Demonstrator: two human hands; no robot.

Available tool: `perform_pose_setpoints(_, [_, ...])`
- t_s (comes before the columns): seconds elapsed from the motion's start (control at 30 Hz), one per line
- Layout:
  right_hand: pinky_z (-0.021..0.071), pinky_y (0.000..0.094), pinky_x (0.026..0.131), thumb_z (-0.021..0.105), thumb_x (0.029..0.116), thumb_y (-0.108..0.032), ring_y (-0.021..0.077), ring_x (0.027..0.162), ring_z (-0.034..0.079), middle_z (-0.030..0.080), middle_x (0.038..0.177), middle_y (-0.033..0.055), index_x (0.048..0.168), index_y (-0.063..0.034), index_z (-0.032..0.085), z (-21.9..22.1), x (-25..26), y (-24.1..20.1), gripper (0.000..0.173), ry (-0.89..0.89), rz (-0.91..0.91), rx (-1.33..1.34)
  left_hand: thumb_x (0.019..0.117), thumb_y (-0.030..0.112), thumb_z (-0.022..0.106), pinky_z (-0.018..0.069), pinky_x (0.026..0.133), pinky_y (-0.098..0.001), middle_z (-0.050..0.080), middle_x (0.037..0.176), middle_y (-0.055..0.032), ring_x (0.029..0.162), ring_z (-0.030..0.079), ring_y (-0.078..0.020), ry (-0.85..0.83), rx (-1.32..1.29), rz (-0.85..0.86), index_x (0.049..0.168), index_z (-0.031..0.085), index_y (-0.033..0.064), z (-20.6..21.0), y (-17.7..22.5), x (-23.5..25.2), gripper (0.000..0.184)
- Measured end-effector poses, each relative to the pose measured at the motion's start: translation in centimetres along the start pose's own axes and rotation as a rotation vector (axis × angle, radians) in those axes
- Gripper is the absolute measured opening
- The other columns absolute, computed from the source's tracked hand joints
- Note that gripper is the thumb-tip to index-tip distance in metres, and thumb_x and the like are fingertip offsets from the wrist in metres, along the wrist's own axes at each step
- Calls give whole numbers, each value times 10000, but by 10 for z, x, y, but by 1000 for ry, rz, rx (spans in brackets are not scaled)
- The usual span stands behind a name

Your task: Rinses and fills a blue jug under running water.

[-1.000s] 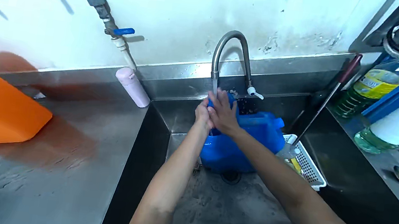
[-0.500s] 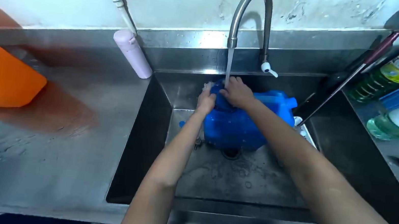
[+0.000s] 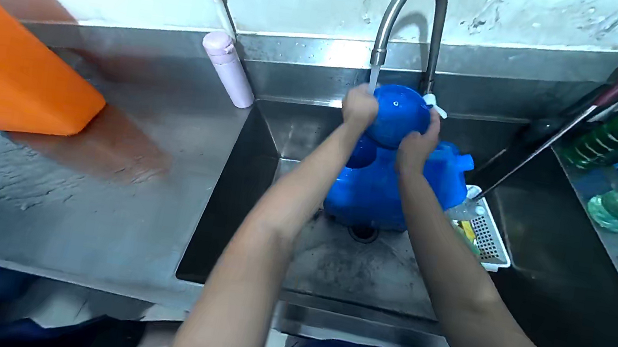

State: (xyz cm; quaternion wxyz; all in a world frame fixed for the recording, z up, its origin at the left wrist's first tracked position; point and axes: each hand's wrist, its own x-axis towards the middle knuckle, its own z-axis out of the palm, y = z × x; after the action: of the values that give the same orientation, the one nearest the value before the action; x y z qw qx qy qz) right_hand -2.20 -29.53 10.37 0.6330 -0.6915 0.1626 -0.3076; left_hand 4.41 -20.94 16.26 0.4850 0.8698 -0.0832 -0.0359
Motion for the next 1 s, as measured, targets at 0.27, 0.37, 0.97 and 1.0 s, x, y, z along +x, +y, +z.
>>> perform_pose_setpoints(0.27, [436, 625, 1038, 488, 1013, -35, 436, 1303, 544, 563, 1384, 297, 1451, 7, 479, 43, 54, -55, 440, -750, 76, -589, 966, -73, 479, 545, 771, -396, 606, 1185, -195, 932, 615, -235, 309, -553, -311, 1386, 519, -8, -21, -47, -55, 426])
perform_pose_setpoints(0.37, [480, 613, 984, 491, 1015, -43, 442, 1287, 557, 470, 1504, 242, 1522, -99, 457, 28, 22, -106, 511, -691, -143, -864, 1036, -4, 425, 525, 761, -392, 589, 1163, -168, 921, 590, -213, 253, -716, -333, 1410, 479, 33, 27, -46, -38, 380])
perform_pose_setpoints(0.97, [435, 395, 1115, 373, 981, 17, 259, 1327, 565, 588, 1415, 228, 1441, 12, 543, 9, 50, -24, 489, -459, -130, -203, 998, -15, 530, 573, 780, -399, 563, 1345, -232, 998, 651, -279, 200, -476, -320, 1595, 283, 138, 5, -27, -44, 664])
perform_pose_setpoints(1.0, [454, 334, 1098, 359, 980, 34, 208, 1309, 569, 579, 1420, 212, 1435, 43, 522, 11, 45, -10, 484, -355, -71, -49, 942, -53, 572, 558, 913, -434, 576, 1386, -247, 1133, 647, -304, 182, -301, -166, 1582, 328, 70, -2, -23, -36, 696])
